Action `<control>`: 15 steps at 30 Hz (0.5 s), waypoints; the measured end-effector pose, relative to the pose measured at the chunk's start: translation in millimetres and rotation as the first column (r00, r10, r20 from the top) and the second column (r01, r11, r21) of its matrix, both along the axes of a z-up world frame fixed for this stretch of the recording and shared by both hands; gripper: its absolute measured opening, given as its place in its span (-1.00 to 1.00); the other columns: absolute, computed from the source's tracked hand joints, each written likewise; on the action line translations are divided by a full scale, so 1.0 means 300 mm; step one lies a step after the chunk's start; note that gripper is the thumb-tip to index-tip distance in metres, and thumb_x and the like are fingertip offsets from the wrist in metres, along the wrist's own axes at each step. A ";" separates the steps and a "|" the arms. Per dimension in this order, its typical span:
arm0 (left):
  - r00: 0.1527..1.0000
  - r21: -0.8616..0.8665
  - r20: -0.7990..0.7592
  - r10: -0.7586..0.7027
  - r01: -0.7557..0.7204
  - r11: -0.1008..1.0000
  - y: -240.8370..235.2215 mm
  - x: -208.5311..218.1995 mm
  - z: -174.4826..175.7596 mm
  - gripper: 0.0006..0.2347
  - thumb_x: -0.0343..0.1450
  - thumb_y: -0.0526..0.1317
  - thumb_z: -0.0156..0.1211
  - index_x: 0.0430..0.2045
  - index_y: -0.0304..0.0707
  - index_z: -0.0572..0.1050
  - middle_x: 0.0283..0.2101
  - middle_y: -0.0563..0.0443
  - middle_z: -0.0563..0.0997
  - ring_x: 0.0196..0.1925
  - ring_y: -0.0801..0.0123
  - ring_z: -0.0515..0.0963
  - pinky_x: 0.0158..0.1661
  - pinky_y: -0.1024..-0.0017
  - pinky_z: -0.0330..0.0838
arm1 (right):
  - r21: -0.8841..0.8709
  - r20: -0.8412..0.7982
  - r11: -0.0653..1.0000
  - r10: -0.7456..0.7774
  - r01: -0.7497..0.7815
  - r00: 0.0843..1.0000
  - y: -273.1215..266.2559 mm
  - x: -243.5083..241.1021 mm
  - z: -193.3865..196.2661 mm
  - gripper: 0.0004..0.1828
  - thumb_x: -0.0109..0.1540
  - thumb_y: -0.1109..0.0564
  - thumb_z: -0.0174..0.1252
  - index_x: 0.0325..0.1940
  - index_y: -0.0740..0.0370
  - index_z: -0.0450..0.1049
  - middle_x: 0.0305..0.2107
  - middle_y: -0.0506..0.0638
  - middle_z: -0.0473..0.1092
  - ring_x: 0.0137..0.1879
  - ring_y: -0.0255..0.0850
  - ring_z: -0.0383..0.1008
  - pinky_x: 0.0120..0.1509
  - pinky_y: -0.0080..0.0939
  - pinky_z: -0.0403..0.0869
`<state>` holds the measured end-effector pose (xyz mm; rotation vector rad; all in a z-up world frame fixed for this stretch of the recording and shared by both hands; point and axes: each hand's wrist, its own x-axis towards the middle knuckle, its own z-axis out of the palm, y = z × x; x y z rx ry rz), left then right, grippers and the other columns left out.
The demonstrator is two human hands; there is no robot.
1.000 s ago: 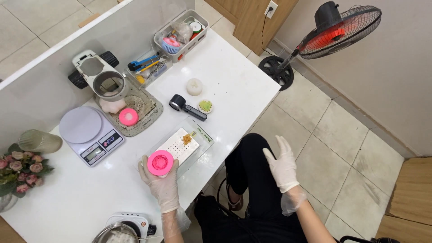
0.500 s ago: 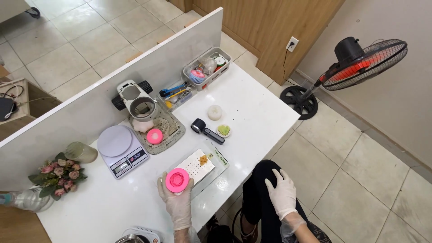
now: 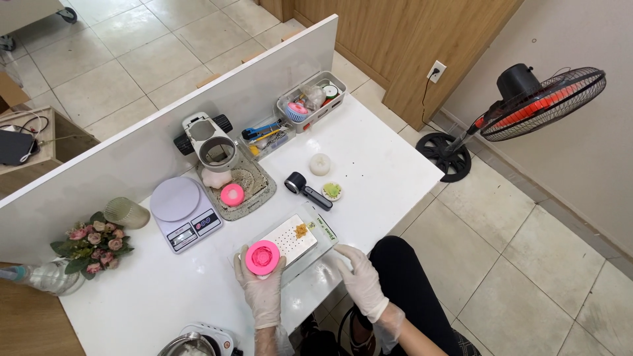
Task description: The person stirs a white substance in a metal pot on a hot plate, then uses a yellow stick to apply a small amount of yellow powder into a pink silicone mold. The person continues to stir the substance in the pot and later places the mold on a digital scale.
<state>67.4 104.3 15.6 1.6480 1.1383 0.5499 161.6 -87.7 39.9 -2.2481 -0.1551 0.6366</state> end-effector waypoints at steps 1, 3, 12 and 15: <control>1.000 0.007 0.008 -0.002 0.002 1.000 0.002 0.002 0.002 -0.18 0.11 -0.16 0.58 0.33 -0.05 0.27 0.47 -0.07 0.05 0.47 0.17 0.20 0.35 0.33 0.19 | 0.083 0.149 0.995 0.046 -0.059 0.988 0.021 -0.004 -0.018 -0.59 0.30 -0.08 0.07 0.23 -0.05 0.43 0.17 -0.08 0.42 0.14 -0.15 0.52 0.27 -0.18 0.49; 1.000 0.002 0.008 -0.004 0.004 1.000 -0.007 -0.007 -0.002 -0.18 0.11 -0.15 0.58 0.32 -0.06 0.27 0.47 -0.08 0.05 0.47 0.17 0.21 0.35 0.33 0.19 | 0.145 0.289 0.981 0.080 -0.127 0.954 0.072 -0.005 0.007 -0.62 0.33 -0.05 0.07 0.22 0.01 0.45 0.14 -0.01 0.45 0.25 -0.17 0.49 0.37 -0.19 0.42; 0.999 0.043 0.034 -0.016 0.014 0.999 -0.006 -0.014 -0.041 -0.17 0.11 -0.10 0.58 0.32 -0.08 0.27 0.46 -0.09 0.06 0.45 0.15 0.24 0.35 0.31 0.20 | 0.026 0.330 0.953 0.278 -0.303 0.902 0.288 0.059 0.147 -0.26 0.21 -0.06 0.26 0.42 0.24 0.24 0.37 0.16 0.20 0.44 0.03 0.22 0.50 -0.09 0.19; 1.000 0.114 0.008 -0.025 0.024 0.993 -0.004 -0.011 -0.054 -0.18 0.14 -0.09 0.60 0.32 -0.08 0.28 0.45 -0.11 0.07 0.46 0.09 0.21 0.36 0.28 0.20 | -0.071 0.320 0.946 0.322 -0.316 0.891 0.308 0.077 0.145 -0.08 0.09 -0.09 0.39 0.42 0.31 0.20 0.37 0.22 0.14 0.42 0.12 0.19 0.48 -0.08 0.19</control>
